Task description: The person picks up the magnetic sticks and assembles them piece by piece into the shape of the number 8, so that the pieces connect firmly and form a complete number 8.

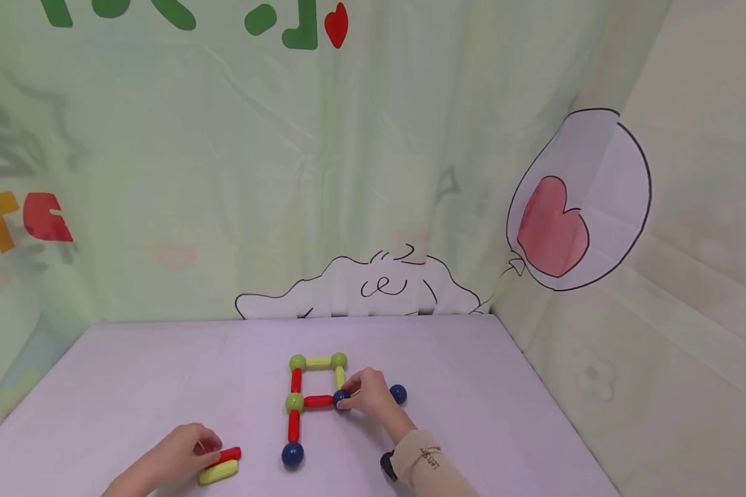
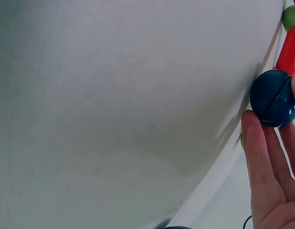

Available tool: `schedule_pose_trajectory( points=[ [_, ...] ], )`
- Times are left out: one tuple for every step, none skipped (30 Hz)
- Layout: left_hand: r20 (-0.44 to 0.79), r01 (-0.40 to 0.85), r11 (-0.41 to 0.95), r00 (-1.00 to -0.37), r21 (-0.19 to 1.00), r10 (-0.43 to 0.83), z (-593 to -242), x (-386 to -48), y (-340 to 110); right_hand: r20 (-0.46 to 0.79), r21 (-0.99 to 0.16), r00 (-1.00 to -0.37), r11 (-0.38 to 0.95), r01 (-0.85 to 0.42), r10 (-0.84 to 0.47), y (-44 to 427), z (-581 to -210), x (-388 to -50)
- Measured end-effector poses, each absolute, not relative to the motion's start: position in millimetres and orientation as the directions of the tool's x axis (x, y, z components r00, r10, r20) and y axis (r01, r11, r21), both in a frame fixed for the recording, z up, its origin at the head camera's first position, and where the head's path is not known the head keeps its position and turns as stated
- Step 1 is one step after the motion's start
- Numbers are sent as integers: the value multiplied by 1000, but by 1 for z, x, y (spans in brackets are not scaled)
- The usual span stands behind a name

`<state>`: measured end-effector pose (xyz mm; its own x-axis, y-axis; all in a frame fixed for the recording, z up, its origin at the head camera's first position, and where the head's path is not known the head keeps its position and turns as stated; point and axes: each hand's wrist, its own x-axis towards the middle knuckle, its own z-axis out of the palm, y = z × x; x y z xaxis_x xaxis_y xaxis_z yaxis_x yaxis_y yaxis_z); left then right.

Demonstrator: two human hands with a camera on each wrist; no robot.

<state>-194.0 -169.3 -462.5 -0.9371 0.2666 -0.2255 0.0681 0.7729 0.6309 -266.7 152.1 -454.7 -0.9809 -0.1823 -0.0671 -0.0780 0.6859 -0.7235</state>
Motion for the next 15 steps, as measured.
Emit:
schedule_pose_trajectory(
  points=[
    [-221, 73, 772, -937, 631, 269, -463, -194, -169, -67, -723, -981, 686, -78, -182, 152, -455, -267],
    [-216, 80, 772, -938, 630, 272, -463, -193, -168, -67, -723, -981, 687, -77, -181, 153, -455, -266],
    [-216, 80, 774, -938, 628, 272, -463, -193, -168, -65, -723, -981, 686, -78, -180, 153, -455, -266],
    [-218, 80, 775, -937, 627, 272, -462, -193, -167, -63, -723, -982, 686, -80, -181, 153, -455, -266],
    [-211, 89, 777, -938, 624, 276, -462, -193, -167, -62, -723, -982, 686, -80, -180, 153, -455, -267],
    [-210, 93, 779, -937, 620, 278, -462, -193, -166, -63, -724, -982, 685, -79, -180, 153, -455, -267],
    [-206, 97, 782, -938, 616, 279, -462, -193, -166, -63, -725, -982, 685, -78, -179, 152, -454, -267],
    [-207, 97, 783, -938, 614, 278, -461, -193, -166, -63, -725, -982, 685, -78, -179, 152, -455, -267],
    [-208, 97, 785, -938, 612, 278, -461, -193, -166, -62, -725, -982, 684, -78, -179, 152, -455, -267],
    [-209, 96, 785, -938, 612, 277, -461, -193, -165, -61, -726, -982, 683, -79, -178, 152, -455, -267],
    [-206, 100, 785, -938, 612, 281, -461, -193, -165, -57, -726, -982, 682, -83, -180, 152, -455, -267],
    [-199, 110, 784, -937, 611, 287, -461, -193, -164, -56, -728, -982, 681, -83, -179, 152, -456, -267],
    [-192, 117, 781, -937, 613, 291, -461, -193, -164, -54, -727, -982, 682, -84, -178, 153, -456, -267],
    [-186, 126, 777, -936, 616, 299, -461, -193, -164, -53, -727, -982, 681, -85, -179, 153, -457, -267],
    [-171, 143, 772, -935, 619, 310, -462, -192, -164, -51, -727, -982, 681, -86, -180, 153, -457, -267]
  ],
)
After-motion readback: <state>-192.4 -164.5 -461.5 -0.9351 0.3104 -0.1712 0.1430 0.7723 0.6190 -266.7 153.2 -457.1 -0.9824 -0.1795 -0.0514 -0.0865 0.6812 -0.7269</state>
